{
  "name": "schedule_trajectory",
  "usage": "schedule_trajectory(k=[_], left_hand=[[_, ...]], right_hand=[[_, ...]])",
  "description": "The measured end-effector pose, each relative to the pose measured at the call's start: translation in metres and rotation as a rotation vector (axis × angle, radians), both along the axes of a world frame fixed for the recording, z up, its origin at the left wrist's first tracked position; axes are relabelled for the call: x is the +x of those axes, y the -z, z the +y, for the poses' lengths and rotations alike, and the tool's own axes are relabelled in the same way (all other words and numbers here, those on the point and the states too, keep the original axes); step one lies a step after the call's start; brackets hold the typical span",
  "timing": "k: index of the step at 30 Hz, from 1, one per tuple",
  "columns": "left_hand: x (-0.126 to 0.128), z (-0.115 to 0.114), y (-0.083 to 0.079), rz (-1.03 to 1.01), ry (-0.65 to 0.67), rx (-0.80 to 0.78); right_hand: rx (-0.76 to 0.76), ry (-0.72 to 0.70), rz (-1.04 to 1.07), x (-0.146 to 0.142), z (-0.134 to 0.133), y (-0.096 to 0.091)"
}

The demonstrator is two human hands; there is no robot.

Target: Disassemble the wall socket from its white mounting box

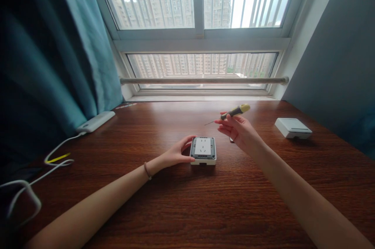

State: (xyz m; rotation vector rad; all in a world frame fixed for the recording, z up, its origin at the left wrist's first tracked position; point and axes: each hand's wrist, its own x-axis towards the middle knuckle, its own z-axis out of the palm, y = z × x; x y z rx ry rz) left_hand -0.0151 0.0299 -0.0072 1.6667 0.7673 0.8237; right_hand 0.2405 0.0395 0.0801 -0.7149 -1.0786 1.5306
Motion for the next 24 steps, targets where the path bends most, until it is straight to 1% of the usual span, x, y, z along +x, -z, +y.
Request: schedule_trajectory(k=[2,4,6,8,11,14,19,24], left_hand=[[0.000,0.001,0.000,-0.006,-0.003,-0.020],[0.000,0.003,0.001,-0.022,-0.003,-0.038],[-0.001,0.003,0.001,-0.043,0.006,-0.047],[-0.001,0.003,0.001,-0.064,0.016,-0.047],[-0.001,0.002,0.001,-0.080,0.016,-0.041],[0.000,0.001,-0.001,-0.066,0.010,-0.055],[0.000,0.001,-0.002,-0.059,0.009,-0.049],[0.001,0.001,-0.002,-0.047,0.001,-0.030]], right_hand=[[0.038,0.020,-0.057,-0.019,0.000,-0.010],[0.127,0.078,-0.078,-0.037,0.003,-0.014],[0.191,0.125,-0.074,-0.050,0.008,-0.009],[0.216,0.157,-0.083,-0.059,0.011,0.002],[0.242,0.174,-0.204,-0.060,0.015,0.022],[0.328,0.178,-0.385,-0.052,0.017,0.035],[0.452,0.220,-0.586,-0.045,0.017,0.042],[0.497,0.236,-0.664,-0.047,0.016,0.044]])
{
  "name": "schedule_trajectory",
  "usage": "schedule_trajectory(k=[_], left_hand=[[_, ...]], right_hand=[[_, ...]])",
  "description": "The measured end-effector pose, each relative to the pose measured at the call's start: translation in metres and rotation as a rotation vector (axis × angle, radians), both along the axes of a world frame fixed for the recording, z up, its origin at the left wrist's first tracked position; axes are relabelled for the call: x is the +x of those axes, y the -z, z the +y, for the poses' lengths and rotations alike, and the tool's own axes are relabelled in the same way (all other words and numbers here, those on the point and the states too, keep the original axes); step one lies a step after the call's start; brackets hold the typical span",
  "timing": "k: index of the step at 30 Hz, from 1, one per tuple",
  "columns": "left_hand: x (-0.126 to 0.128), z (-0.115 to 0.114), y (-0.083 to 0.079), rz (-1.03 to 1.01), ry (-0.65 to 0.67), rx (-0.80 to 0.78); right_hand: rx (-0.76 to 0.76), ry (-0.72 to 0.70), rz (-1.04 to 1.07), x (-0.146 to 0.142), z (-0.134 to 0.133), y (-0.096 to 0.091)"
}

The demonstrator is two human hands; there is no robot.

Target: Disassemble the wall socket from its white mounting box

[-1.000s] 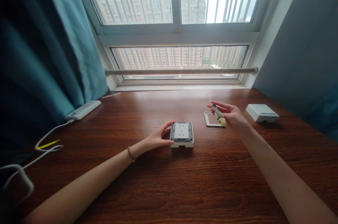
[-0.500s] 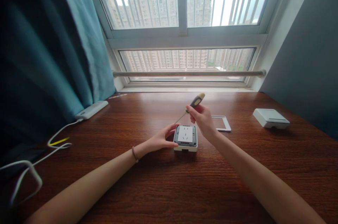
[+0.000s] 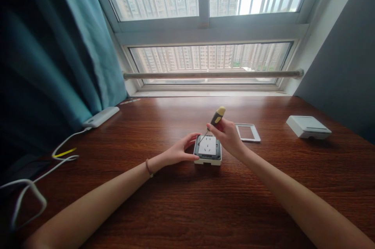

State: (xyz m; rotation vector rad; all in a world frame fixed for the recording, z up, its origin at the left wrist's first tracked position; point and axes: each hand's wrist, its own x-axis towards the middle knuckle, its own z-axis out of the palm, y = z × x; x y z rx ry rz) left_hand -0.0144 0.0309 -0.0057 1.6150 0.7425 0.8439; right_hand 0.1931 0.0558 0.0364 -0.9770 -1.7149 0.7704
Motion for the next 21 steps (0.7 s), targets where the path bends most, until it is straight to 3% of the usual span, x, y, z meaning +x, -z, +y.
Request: schedule_trajectory(k=[13,21], left_hand=[[0.000,0.000,0.001,-0.002,0.002,0.003],[-0.001,0.001,0.002,0.001,0.003,-0.003]], right_hand=[[0.055,0.023,-0.054,0.002,-0.004,-0.004],[0.144,-0.046,-0.044,-0.002,-0.010,-0.012]])
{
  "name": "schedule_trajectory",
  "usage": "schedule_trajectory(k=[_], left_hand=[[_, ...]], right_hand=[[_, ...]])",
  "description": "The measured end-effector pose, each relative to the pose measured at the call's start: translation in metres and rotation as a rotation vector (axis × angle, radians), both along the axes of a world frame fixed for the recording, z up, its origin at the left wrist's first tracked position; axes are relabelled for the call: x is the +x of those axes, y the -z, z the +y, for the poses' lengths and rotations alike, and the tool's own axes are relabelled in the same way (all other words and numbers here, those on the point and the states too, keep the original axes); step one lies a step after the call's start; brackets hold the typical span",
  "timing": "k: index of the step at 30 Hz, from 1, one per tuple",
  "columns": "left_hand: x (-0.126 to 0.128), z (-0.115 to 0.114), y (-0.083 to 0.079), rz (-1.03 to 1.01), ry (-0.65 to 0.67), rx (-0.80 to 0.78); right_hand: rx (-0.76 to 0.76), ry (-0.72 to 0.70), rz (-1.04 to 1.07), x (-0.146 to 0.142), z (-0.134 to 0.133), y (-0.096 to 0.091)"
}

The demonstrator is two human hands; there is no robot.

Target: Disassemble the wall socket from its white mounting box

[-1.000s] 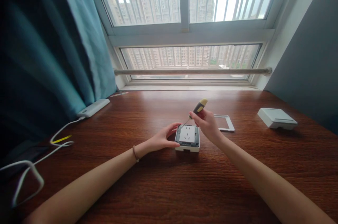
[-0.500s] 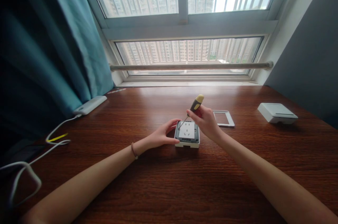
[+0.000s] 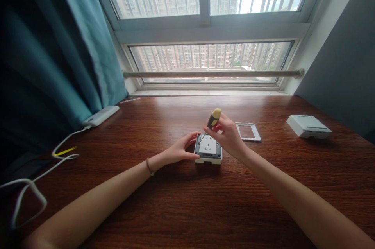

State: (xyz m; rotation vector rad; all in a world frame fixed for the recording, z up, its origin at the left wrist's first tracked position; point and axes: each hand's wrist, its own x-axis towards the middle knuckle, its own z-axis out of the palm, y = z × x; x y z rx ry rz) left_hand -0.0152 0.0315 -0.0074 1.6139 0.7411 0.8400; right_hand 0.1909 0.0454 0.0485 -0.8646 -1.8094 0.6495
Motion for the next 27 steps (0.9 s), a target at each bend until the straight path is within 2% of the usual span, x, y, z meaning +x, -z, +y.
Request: schedule_trajectory(k=[6,12,19,21,25,27], left_hand=[[0.000,-0.002,-0.002,0.012,-0.011,-0.007],[0.001,-0.002,-0.002,-0.012,-0.012,-0.018],[0.000,-0.002,-0.001,0.017,-0.014,0.000],[0.000,-0.002,0.000,0.015,-0.016,-0.004],[0.000,-0.001,0.001,0.006,-0.021,-0.019],[0.000,-0.001,0.001,0.004,-0.021,-0.020]], right_hand=[[0.063,0.024,0.071,-0.004,-0.011,-0.007],[0.124,-0.053,0.041,-0.008,-0.020,-0.010],[0.238,0.207,0.111,-0.005,-0.017,-0.012],[0.192,0.164,0.131,-0.003,-0.017,-0.016],[0.099,-0.035,0.147,-0.001,-0.018,-0.024],[0.124,-0.012,0.141,0.000,-0.018,-0.026]])
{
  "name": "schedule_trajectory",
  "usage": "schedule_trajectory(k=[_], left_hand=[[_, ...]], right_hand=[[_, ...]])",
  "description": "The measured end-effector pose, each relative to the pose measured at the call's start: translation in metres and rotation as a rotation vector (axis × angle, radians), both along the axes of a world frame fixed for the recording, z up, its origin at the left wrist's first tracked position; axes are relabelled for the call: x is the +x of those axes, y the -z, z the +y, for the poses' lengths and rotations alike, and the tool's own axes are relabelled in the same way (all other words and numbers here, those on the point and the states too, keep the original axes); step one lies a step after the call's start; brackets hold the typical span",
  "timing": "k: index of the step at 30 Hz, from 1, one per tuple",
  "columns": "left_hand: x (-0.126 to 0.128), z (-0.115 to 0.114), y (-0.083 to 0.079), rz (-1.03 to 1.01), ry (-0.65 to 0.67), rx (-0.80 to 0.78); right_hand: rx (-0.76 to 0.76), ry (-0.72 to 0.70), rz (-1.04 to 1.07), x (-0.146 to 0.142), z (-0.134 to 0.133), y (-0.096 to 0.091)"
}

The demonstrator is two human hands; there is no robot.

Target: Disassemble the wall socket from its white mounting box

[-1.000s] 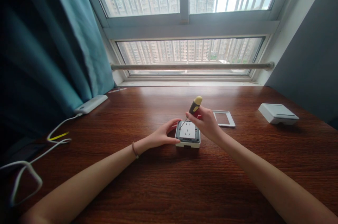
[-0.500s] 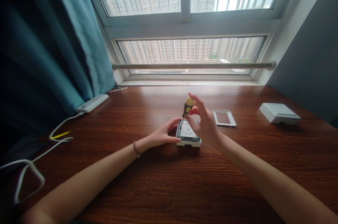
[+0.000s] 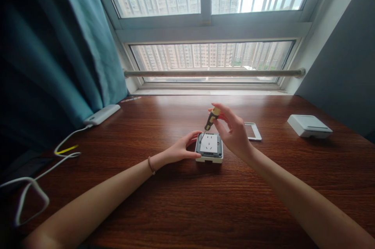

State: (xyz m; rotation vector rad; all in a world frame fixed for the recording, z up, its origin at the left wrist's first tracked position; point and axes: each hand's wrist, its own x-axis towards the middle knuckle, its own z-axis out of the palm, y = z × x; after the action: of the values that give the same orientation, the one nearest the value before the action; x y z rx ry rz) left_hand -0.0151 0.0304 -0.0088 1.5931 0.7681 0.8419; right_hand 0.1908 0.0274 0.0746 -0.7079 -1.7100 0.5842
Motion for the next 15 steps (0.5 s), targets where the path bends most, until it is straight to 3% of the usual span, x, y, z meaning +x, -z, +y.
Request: schedule_trajectory(k=[4,6,9,11,15], left_hand=[[0.0001,-0.0003,-0.0010,-0.001,0.001,0.008],[0.0001,-0.0005,-0.0016,0.004,0.004,0.013],[0.0003,-0.0006,-0.0020,0.006,0.001,0.020],[0.0005,-0.0008,-0.0021,0.007,-0.002,0.023],[0.0004,-0.0011,-0.0022,0.014,0.004,0.019]], right_hand=[[0.052,0.224,0.008,0.0047,0.0034,-0.0018],[0.013,0.180,0.030,0.0069,0.0046,-0.0041],[-0.060,-0.006,0.057,0.0073,0.0043,-0.0075],[-0.054,-0.032,0.046,0.0058,0.0032,-0.0074],[0.046,0.202,0.008,0.0039,0.0027,-0.0026]])
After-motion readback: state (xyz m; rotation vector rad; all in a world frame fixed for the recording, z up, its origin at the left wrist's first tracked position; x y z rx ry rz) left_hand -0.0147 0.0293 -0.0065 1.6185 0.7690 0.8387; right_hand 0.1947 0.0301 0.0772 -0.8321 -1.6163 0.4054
